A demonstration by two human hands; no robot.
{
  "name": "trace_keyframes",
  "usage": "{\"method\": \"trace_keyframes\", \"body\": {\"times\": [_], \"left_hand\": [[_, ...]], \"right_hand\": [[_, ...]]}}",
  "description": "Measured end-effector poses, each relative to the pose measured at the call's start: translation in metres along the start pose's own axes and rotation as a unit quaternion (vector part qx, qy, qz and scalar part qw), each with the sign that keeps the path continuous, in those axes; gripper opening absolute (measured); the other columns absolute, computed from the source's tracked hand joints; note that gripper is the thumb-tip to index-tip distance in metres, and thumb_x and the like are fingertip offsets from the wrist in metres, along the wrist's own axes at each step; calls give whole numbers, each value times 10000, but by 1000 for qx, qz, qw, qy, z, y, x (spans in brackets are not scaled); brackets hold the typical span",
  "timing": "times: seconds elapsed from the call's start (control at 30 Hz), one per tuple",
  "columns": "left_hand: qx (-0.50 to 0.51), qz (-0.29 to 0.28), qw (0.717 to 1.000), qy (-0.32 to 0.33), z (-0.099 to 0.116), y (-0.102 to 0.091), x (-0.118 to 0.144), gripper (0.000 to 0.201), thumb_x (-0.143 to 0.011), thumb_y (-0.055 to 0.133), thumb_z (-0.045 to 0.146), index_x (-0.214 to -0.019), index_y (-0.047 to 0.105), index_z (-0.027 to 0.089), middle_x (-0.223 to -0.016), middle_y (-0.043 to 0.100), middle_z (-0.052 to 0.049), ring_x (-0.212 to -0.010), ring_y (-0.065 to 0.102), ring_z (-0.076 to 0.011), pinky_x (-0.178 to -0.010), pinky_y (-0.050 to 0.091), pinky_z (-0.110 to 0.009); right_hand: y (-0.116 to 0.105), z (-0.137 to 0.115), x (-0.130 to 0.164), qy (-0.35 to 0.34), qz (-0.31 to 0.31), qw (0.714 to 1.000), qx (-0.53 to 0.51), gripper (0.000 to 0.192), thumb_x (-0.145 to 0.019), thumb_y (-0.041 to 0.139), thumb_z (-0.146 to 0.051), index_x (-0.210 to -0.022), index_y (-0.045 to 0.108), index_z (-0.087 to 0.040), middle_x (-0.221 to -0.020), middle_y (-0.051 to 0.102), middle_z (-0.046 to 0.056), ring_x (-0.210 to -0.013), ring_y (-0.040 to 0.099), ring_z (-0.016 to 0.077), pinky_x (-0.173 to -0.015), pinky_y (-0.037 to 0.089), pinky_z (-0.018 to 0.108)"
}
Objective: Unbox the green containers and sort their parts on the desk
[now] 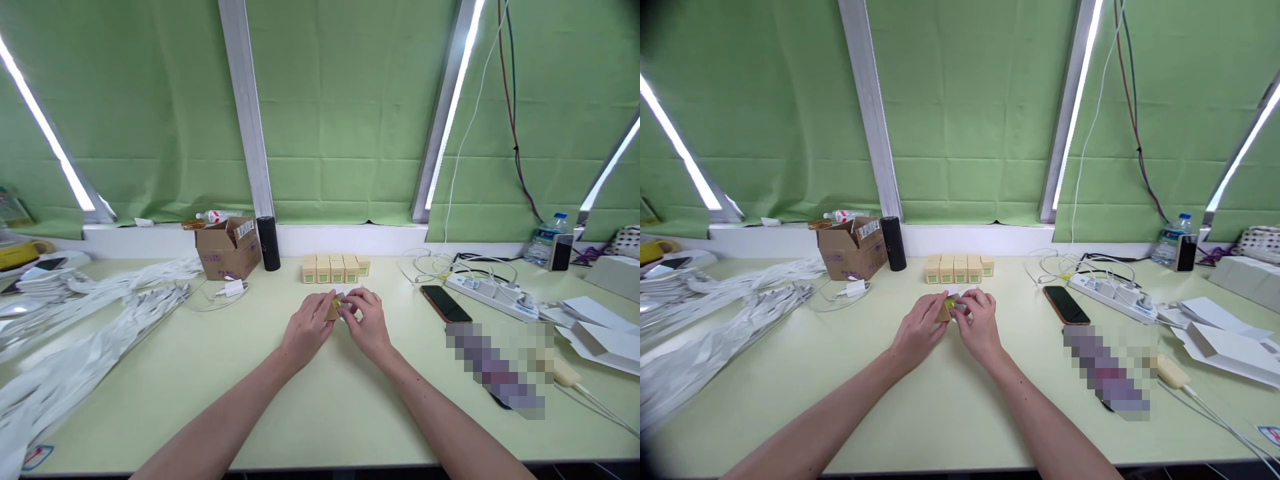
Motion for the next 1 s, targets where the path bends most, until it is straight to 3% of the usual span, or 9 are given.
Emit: {"method": "trace_keyframes", "body": {"times": [0.13,0.27,0.37,0.47,0.6,0.77,0.9,1.0], "left_hand": [[-35,-24,998,40,10,0,-1,820,-926,537,60,-1654,213,254,-1273,686,-142,-1191,655,-289,-858,657,-395],[-56,-26,997,48,13,0,-2,788,-937,522,60,-1648,230,234,-1269,686,-149,-1179,661,-280,-842,652,-374],[-74,-16,996,38,9,0,-3,786,-934,543,58,-1643,256,235,-1268,684,-145,-1182,655,-282,-845,647,-366],[-83,-9,996,21,3,-2,-3,806,-928,562,63,-1649,257,254,-1272,677,-143,-1200,643,-292,-860,643,-376],[-64,-8,998,-5,-4,-4,-2,825,-936,571,82,-1659,238,300,-1276,667,-135,-1209,629,-289,-866,634,-368],[-19,8,997,-72,-18,-4,0,808,-955,582,132,-1660,239,326,-1314,644,-133,-1240,582,-310,-927,602,-428],[66,39,985,-157,-36,-3,5,735,-977,591,212,-1645,299,309,-1343,627,-140,-1247,565,-315,-1057,517,-517],[174,43,951,-251,-49,0,9,666,-984,593,290,-1614,381,289,-1315,632,-139,-1213,585,-302,-1022,527,-492]], "right_hand": [[3,-1,1,43,4,999,-4,129,-960,618,-260,-874,710,-233,-1035,662,48,-729,645,179,-1051,388,577],[1,0,1,70,20,997,-41,179,-954,613,-269,-783,648,-227,-955,687,42,-935,671,239,-1058,381,527],[-1,5,1,107,40,989,-96,178,-967,588,-323,-817,621,-232,-1012,724,55,-1023,660,255,-1020,425,472],[-1,15,2,167,61,966,-187,222,-981,573,-440,-898,608,-237,-1085,735,78,-1005,669,252,-908,500,411],[1,32,1,237,99,933,-252,359,-912,645,-598,-905,611,-241,-896,729,55,-848,675,239,-776,534,367],[-5,56,-5,274,159,909,-271,461,-829,677,-684,-879,603,-231,-805,717,45,-774,681,230,-727,566,368],[-14,74,-11,272,169,918,-236,463,-845,629,-684,-911,598,-227,-855,733,63,-804,687,233,-753,558,370],[-21,83,-12,263,154,933,-191,454,-863,603,-672,-916,614,-221,-890,732,73,-831,676,236,-763,532,359]]}}
Point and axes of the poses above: each hand's wrist, its own x-axis away from the middle knuckle, its own y-axis out of the palm, z = x × y, the point moved 5 cm from there along -x, towards the middle knuckle
